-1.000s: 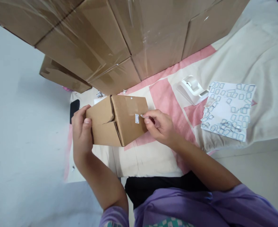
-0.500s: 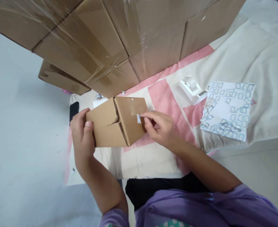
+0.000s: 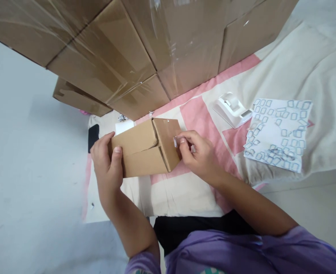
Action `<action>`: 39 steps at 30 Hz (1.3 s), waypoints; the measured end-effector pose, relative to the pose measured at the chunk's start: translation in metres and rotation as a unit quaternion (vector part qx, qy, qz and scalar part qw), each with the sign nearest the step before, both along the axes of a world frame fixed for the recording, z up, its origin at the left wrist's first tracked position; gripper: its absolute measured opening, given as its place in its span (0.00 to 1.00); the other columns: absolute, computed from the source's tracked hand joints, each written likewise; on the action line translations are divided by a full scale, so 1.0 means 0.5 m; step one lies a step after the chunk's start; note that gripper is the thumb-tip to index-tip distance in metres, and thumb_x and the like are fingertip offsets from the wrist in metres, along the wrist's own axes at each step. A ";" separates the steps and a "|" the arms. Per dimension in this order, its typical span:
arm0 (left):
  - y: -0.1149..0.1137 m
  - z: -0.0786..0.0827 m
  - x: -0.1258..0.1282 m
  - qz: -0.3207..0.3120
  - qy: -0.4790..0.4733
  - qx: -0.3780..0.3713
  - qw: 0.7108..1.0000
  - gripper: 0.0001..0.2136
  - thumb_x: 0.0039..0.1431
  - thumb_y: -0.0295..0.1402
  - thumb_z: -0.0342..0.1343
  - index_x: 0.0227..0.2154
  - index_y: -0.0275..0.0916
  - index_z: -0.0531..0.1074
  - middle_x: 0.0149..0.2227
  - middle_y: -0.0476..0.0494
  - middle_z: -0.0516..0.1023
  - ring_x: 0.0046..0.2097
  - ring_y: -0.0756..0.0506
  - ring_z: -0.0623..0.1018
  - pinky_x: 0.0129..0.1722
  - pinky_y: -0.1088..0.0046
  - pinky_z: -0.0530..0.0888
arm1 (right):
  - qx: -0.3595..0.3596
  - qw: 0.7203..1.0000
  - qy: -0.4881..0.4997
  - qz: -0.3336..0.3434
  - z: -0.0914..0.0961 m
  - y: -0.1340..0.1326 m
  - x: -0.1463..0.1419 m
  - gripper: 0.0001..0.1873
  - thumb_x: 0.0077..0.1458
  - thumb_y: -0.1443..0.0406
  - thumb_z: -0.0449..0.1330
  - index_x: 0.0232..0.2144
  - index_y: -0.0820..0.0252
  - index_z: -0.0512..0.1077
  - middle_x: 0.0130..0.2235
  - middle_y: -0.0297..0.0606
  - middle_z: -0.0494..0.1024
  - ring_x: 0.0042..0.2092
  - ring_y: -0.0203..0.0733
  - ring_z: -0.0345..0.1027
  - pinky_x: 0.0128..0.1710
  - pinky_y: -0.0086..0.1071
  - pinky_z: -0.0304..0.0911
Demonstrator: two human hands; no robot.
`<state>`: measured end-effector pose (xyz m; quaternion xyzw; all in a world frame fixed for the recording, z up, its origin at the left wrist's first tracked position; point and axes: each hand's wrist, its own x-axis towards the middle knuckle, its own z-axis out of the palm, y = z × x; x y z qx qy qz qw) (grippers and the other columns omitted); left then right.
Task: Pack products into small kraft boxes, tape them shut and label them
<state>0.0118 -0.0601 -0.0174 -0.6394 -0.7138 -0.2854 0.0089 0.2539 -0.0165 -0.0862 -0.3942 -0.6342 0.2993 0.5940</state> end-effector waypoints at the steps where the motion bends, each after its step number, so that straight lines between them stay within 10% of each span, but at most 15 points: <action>1: 0.001 0.000 -0.002 0.004 -0.004 -0.001 1.000 0.20 0.71 0.40 0.45 0.61 0.46 0.67 0.60 0.40 0.71 0.64 0.37 0.66 0.65 0.53 0.60 | 0.005 1.000 0.003 -0.005 -0.002 0.001 -0.002 0.07 0.64 0.71 0.55 0.39 0.57 0.72 0.33 0.33 0.80 0.27 0.31 0.70 0.27 0.25 0.65; 39: -0.002 -0.009 -0.018 0.019 -0.021 0.006 1.000 0.21 0.71 0.44 0.45 0.62 0.49 0.67 0.62 0.42 0.70 0.65 0.37 0.66 0.67 0.54 0.60 | 0.074 0.997 0.010 0.000 -0.015 0.010 -0.013 0.07 0.62 0.72 0.57 0.39 0.58 0.74 0.30 0.32 0.78 0.26 0.32 0.68 0.27 0.27 0.64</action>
